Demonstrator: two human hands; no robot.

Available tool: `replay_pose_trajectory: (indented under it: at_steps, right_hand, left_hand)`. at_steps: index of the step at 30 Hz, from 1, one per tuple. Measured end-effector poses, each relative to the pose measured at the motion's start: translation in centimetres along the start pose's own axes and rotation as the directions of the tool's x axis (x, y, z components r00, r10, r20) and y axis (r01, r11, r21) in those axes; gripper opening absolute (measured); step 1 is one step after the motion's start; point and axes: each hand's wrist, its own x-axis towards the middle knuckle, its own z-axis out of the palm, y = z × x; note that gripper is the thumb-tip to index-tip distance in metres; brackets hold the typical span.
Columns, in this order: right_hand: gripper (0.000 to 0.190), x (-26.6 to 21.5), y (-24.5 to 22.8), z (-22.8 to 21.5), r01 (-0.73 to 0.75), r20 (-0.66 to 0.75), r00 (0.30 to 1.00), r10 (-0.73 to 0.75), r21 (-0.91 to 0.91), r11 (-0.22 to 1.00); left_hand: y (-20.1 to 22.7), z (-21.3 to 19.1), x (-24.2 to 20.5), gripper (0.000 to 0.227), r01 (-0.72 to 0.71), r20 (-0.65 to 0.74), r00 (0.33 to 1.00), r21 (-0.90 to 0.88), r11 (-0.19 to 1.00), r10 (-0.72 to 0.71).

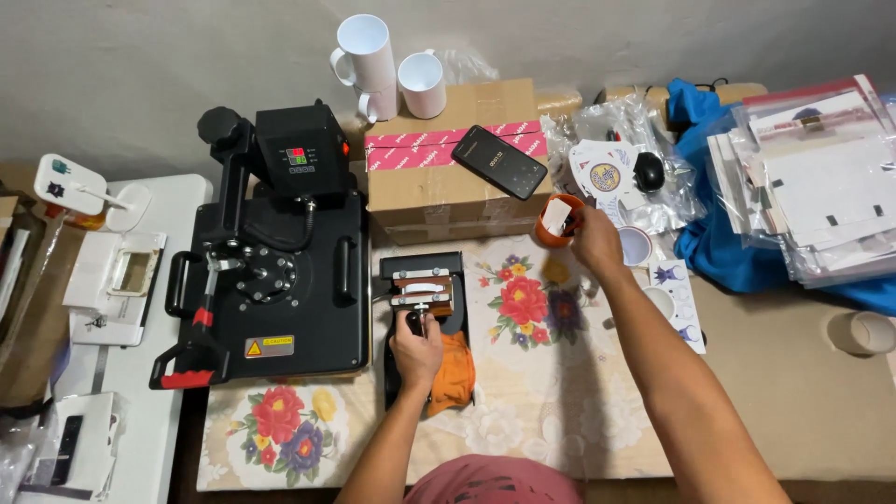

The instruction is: The person operates a mug heat press machine, using an orange cloth to handle the hot mug. They place a white mug into the press, secure it, and then remove it after the process. The person also wipes the mug with the cloth and places it on the table.

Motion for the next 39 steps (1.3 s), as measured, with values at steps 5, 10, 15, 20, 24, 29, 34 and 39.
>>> replay_pose_trajectory:
  at_steps: [5,10,15,20,24,29,34,39]
  right_hand:
    - [0.042,6.9,2.8,3.3,0.008,0.047,0.999,-0.002,-0.133,0.991]
    - [0.044,8.9,2.2,4.8,0.053,0.098,0.995,-0.03,-0.241,0.969]
    - [0.036,9.2,0.9,4.6,-0.025,0.141,0.989,0.049,-0.169,0.985]
    - [0.025,9.7,2.8,4.6,-0.034,0.046,0.998,0.035,-0.036,0.999]
    - [0.022,7.5,5.1,1.6,0.019,-0.176,0.983,0.055,0.392,0.92]
    - [0.017,-1.7,1.9,-4.8,0.006,-0.068,0.984,0.166,0.938,0.347]
    - [0.018,-10.4,-2.0,-9.1,0.053,-0.057,0.991,0.122,0.998,0.039]
    - [0.026,-17.5,-7.0,-11.6,0.141,-0.139,0.99,0.025,0.987,-0.072]
  left_hand:
    - [0.1,0.1,0.1,0.02,-0.041,-0.037,0.998,0.014,0.999,0.041]
    - [0.0,0.2,-0.2,0.023,-0.06,-0.066,0.996,0.04,0.997,0.063]
    - [0.3,0.0,-0.3,0.025,-0.063,-0.079,0.995,0.039,0.997,0.066]
    - [-0.5,0.3,-0.2,0.025,-0.075,-0.088,0.993,0.057,0.996,0.08]
    - [-0.4,0.2,-0.2,0.025,-0.091,-0.098,0.99,0.059,0.994,0.097]
    - [-0.2,0.2,0.0,0.024,-0.075,-0.083,0.993,0.047,0.996,0.079]
    - [-0.4,0.1,0.2,0.023,-0.07,-0.062,0.996,0.026,0.997,0.071]
    - [0.3,-0.2,-0.1,0.02,-0.053,-0.059,0.997,0.037,0.998,0.055]
